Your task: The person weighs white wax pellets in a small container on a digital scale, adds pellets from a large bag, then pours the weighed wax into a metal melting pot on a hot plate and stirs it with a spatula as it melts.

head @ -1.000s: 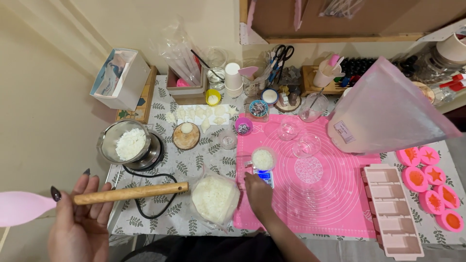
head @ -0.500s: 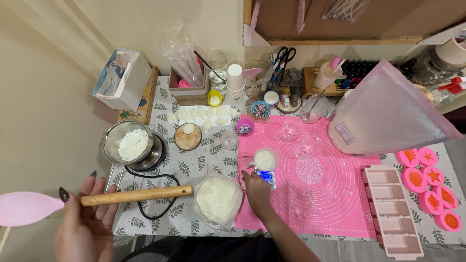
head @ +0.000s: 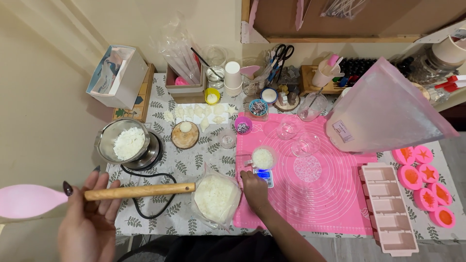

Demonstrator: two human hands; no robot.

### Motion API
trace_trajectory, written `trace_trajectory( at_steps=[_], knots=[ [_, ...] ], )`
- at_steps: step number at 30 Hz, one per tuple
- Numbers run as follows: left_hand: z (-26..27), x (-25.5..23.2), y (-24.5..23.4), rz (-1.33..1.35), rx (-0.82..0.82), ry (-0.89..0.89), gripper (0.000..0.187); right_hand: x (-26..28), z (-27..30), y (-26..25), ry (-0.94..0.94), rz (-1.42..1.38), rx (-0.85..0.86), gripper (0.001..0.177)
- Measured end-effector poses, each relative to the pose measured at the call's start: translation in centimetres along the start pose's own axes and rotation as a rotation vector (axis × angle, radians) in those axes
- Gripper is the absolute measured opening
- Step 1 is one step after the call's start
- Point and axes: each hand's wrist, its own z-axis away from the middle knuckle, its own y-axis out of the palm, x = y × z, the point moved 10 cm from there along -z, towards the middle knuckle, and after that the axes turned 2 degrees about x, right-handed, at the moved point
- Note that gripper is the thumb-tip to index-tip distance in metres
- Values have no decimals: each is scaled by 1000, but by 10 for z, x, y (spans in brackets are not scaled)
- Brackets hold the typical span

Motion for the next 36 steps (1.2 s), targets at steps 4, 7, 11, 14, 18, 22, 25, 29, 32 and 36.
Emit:
trace_trajectory(
  at_steps=[4,7,11,14,18,22,25,29,32,36],
  knots=[
    [3,-3,7,-3,17,3,50,1,4,10,-29,-15,10,13],
    [3,-3,8,-4,28,10,51,3,5,11,-51,-1,9,11],
    [3,-3,6,5,38,20,51,6,7,-18,-29,-75,-30,9],
    [2,-1,3,19,32,22,51,-12,13,-31,158,-250,-48,6],
    [3,5,6,6,15,-4,51,-45,30,-11,516,-513,94,14],
    [11,6,23,20,35,-26,49,-66,43,11,688,-720,98,19],
    [5,14,16,69,86,29,44,-61,39,-9,775,-879,119,25],
    [10,11,17,87,60,47,37,-40,32,-37,581,-676,184,28],
    [12,18,17,51,6,26,32,-18,33,-20,249,-140,253,39],
    [21,20,26,28,-9,-23,31,10,37,5,19,144,283,64]
  ],
)
